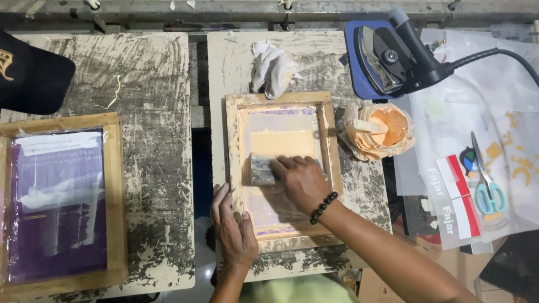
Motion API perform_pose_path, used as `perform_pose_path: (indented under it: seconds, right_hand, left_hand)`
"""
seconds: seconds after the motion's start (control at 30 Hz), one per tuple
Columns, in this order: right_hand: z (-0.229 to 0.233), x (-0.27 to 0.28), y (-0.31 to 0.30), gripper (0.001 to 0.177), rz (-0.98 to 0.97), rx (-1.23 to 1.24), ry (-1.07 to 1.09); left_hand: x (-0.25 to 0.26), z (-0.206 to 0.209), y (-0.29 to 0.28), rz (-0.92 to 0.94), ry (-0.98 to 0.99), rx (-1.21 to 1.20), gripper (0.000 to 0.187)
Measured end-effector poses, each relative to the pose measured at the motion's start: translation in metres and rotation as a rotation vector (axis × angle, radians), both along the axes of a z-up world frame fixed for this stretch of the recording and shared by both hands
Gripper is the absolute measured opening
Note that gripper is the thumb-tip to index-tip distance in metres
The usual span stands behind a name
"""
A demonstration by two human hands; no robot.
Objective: The person uses a squeegee to spread orange ink across a screen printing frame placed over a purple garment. They repeatedly pull the ink across the mesh to ensure even coverage, occasionally lifting the squeegee to check the application.
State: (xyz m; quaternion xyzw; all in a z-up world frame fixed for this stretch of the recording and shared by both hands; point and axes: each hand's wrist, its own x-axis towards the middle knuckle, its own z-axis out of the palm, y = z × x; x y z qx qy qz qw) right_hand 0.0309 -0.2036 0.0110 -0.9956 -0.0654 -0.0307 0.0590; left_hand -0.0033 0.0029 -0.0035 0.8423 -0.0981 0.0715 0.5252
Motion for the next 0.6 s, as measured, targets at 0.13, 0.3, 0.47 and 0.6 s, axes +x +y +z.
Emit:
perform_pose_path:
  seconds: [0.13,0.3,0.47,0.6]
  right_hand:
    - [0.003,0.014,-0.021,0.015,0.024,0.029,0.091]
    - [-0.014,0.085,-0.051,0.01,-0.048,-0.021,0.032]
    - [-0.009,0.114,-0.054,0.026,0.002,0.065,-0.001]
    - [0.014,0.08,-0.033,0.037,-0.025,0.0,0.105]
  left_hand:
    - [-0.001,0.007,-0.002,-0.013,0.026,-0.023,0.04]
    - [-0.002,0.006,0.0,-0.036,0.004,-0.007,0.04]
    - [-0.001,0.008,0.0,-0.049,-0.03,-0.033,0.047]
    - [0.001,0.006,-0.002,-0.049,-0.065,-0.04,0.046]
